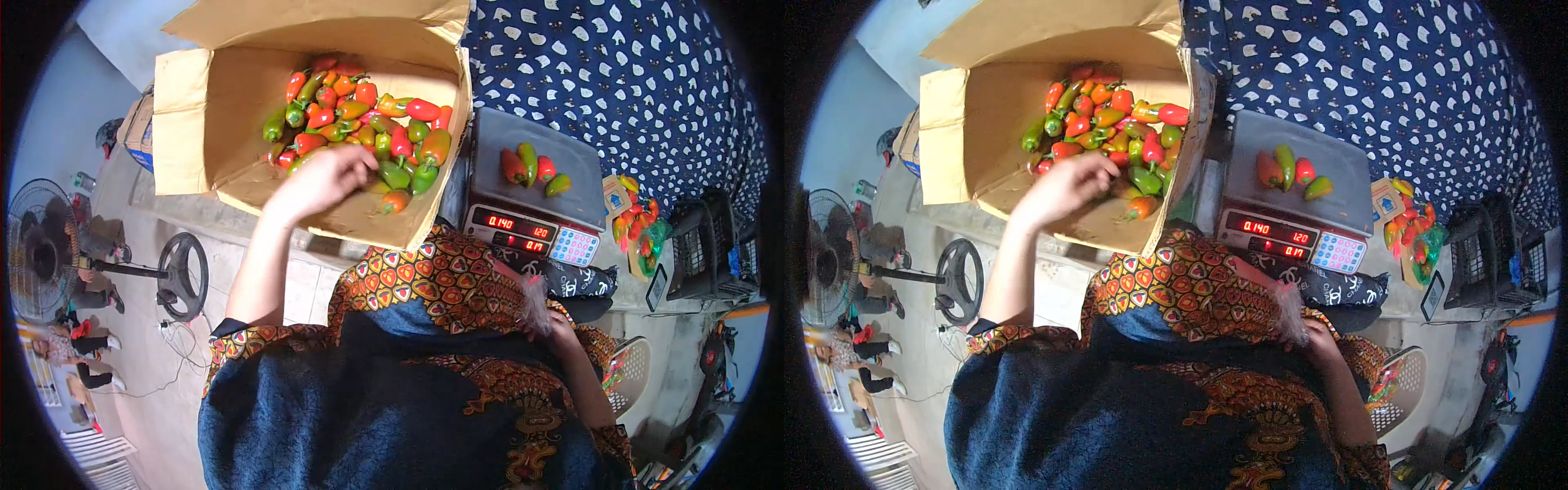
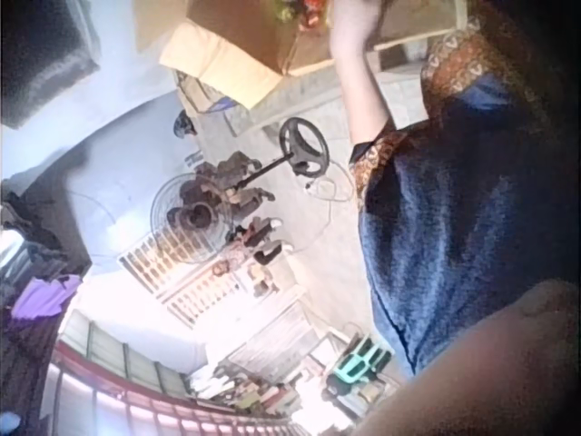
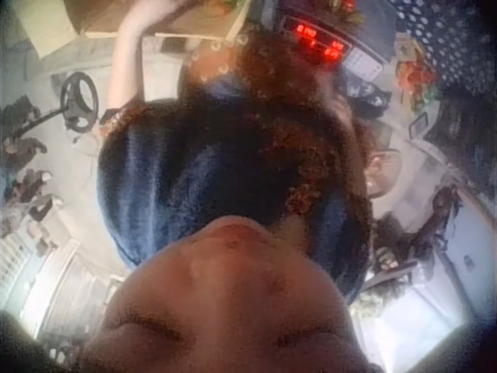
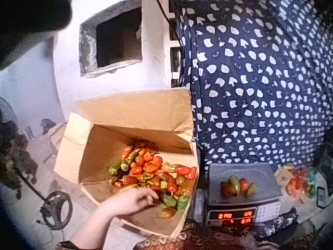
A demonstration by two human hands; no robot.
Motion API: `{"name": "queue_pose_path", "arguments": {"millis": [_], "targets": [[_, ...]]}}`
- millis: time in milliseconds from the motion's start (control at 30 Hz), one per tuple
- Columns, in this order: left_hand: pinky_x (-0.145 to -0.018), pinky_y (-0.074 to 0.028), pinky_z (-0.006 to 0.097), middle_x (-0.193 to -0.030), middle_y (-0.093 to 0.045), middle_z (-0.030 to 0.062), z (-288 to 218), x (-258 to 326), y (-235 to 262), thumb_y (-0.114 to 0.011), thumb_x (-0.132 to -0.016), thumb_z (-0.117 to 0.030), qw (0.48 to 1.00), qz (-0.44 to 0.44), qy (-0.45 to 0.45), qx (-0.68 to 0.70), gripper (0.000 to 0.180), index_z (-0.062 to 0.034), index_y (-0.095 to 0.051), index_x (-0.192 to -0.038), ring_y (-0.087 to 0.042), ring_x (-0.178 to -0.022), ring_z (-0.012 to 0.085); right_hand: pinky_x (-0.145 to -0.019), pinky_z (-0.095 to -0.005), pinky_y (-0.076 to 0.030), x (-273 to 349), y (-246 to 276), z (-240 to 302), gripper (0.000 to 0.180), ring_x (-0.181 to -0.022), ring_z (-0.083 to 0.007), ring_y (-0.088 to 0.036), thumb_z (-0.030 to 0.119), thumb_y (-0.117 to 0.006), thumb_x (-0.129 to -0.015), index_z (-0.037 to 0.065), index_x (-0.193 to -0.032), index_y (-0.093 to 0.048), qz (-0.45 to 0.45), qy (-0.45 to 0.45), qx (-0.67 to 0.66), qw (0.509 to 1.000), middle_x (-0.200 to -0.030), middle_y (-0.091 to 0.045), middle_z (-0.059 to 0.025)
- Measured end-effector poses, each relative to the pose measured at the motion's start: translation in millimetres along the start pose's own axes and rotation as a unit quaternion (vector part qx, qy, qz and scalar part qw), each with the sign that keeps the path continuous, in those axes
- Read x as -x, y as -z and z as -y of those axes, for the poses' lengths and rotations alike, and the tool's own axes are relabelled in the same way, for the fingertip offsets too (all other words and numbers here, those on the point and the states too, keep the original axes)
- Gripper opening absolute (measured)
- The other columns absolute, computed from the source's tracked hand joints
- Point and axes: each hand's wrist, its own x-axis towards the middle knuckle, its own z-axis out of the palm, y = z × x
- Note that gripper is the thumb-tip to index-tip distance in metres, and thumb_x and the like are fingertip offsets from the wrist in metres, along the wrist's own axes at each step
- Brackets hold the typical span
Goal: The person picks peppers from a cardboard box, places them on a digital scale to weigh them, and then puts them into small clear plastic bags.
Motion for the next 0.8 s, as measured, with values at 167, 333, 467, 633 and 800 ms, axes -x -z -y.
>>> {"name": "queue_pose_path", "arguments": {"millis": [167, 333, 467, 633, 800], "targets": [[-0.075, -0.05, 0.035, -0.091, -0.066, 0.0139, 42, 25, 45, -0.06, -0.085, -0.014, 0.973, -0.188, 0.125, -0.046, 0.02, -0.0045, -0.061, -0.103, -0.065, -0.084, 0.0248, -0.063, -0.0317, -0.052, -5, 8, -2, 0.027, -0.069, -0.0208, -0.064, 0.017, -0.052, -0.088, -0.004, -0.102, -0.061, 0.007, 0.004, 0.014, 1.0, -0.087, -0.066, -0.013], [-0.082, -0.049, 0.041, -0.103, -0.066, 0.0167, 70, 36, 51, -0.064, -0.082, -0.03, 0.959, -0.08, 0.215, -0.169, 0.04, -0.0053, -0.056, -0.113, -0.063, -0.096, 0.0302, -0.06, -0.0326, -0.052, -1, 0, 1, 0.023, -0.068, -0.0219, -0.063, 0.017, -0.053, -0.087, -0.002, -0.099, -0.06, -0.042, -0.016, -0.002, 0.999, -0.086, -0.065, -0.0129], [-0.087, -0.048, 0.044, -0.105, -0.064, 0.0198, 99, 48, 27, -0.067, -0.072, -0.048, 0.915, -0.029, 0.252, -0.315, 0.074, -0.0107, -0.043, -0.131, -0.061, -0.099, 0.0354, -0.06, -0.0322, -0.051, -5, 7, -2, 0.022, -0.069, -0.021, -0.063, 0.017, -0.053, -0.088, -0.001, -0.099, -0.06, -0.037, -0.014, 0.016, 0.999, -0.085, -0.065, -0.012], [-0.087, -0.048, 0.043, -0.107, -0.064, 0.0208, 82, 32, 31, -0.068, -0.072, -0.047, 0.91, 0.015, 0.289, -0.296, 0.074, -0.0088, -0.043, -0.131, -0.061, -0.1, 0.0351, -0.061, -0.0324, -0.051, -5, 4, -5, 0.022, -0.069, -0.0213, -0.063, 0.017, -0.053, -0.089, -0.001, -0.099, -0.06, -0.044, -0.018, 0.009, 0.999, -0.084, -0.065, -0.012], [-0.087, -0.048, 0.043, -0.107, -0.063, 0.0213, 91, 37, 30, -0.068, -0.072, -0.045, 0.919, 0.001, 0.271, -0.286, 0.074, -0.0083, -0.043, -0.132, -0.061, -0.1, 0.0352, -0.06, -0.0322, -0.051, -3, -9, 7, 0.021, -0.069, -0.0219, -0.063, 0.016, -0.052, -0.09, -0.002, -0.099, -0.06, -0.023, 0.0, 0.008, 1.0, -0.084, -0.065, -0.0137]]}}
